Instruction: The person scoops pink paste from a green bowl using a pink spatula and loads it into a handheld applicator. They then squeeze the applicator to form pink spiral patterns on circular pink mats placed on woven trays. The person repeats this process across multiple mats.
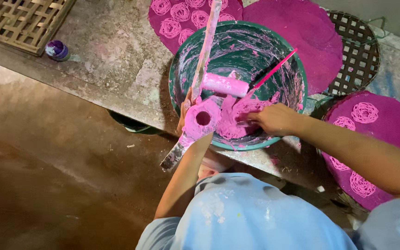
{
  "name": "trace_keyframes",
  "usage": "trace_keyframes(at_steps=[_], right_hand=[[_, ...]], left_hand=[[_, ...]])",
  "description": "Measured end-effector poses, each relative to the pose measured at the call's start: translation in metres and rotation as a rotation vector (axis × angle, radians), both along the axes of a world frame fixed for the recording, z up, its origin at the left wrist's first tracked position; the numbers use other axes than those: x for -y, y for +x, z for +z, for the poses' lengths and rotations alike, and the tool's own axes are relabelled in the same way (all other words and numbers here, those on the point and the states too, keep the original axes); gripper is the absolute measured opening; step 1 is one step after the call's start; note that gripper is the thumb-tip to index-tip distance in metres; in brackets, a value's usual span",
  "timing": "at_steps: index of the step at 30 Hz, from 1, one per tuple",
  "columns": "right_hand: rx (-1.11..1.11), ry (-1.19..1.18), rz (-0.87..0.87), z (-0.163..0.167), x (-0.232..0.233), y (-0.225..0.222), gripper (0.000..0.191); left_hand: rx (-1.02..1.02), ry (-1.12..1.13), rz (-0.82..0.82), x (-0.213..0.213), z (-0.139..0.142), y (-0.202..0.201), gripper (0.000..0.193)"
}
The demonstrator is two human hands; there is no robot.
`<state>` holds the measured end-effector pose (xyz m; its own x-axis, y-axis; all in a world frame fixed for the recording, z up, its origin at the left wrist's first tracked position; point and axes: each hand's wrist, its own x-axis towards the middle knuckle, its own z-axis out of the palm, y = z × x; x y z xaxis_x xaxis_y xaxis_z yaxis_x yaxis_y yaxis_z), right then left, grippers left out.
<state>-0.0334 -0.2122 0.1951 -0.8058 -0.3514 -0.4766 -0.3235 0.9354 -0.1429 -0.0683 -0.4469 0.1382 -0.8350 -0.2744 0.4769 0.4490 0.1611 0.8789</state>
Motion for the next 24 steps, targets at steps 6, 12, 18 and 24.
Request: trace_keyframes(at_steps=[6, 12, 18, 24], right_hand=[[0.14, -0.123, -0.094, 0.036, -0.036, 0.035, 0.025], [0.208, -0.849, -0.346, 0.084, -0.088, 0.075, 0.043], [0.377, -0.736, -0.576, 0.127, -0.058, 0.079, 0.041], [-0.356, 0.091, 0.012, 0.155, 0.051, 0.096, 0.023]], left_hand=[[-0.131, -0.119, -0.164, 0.022, 0.032, 0.009, 0.04], [0.113, -0.658, -0.279, 0.036, 0.087, -0.004, 0.043], [-0.058, -0.984, -0.496, 0.039, 0.123, 0.032, 0.053], [-0.103, -0.754, -0.806, 0.013, 0.097, 0.037, 0.065]])
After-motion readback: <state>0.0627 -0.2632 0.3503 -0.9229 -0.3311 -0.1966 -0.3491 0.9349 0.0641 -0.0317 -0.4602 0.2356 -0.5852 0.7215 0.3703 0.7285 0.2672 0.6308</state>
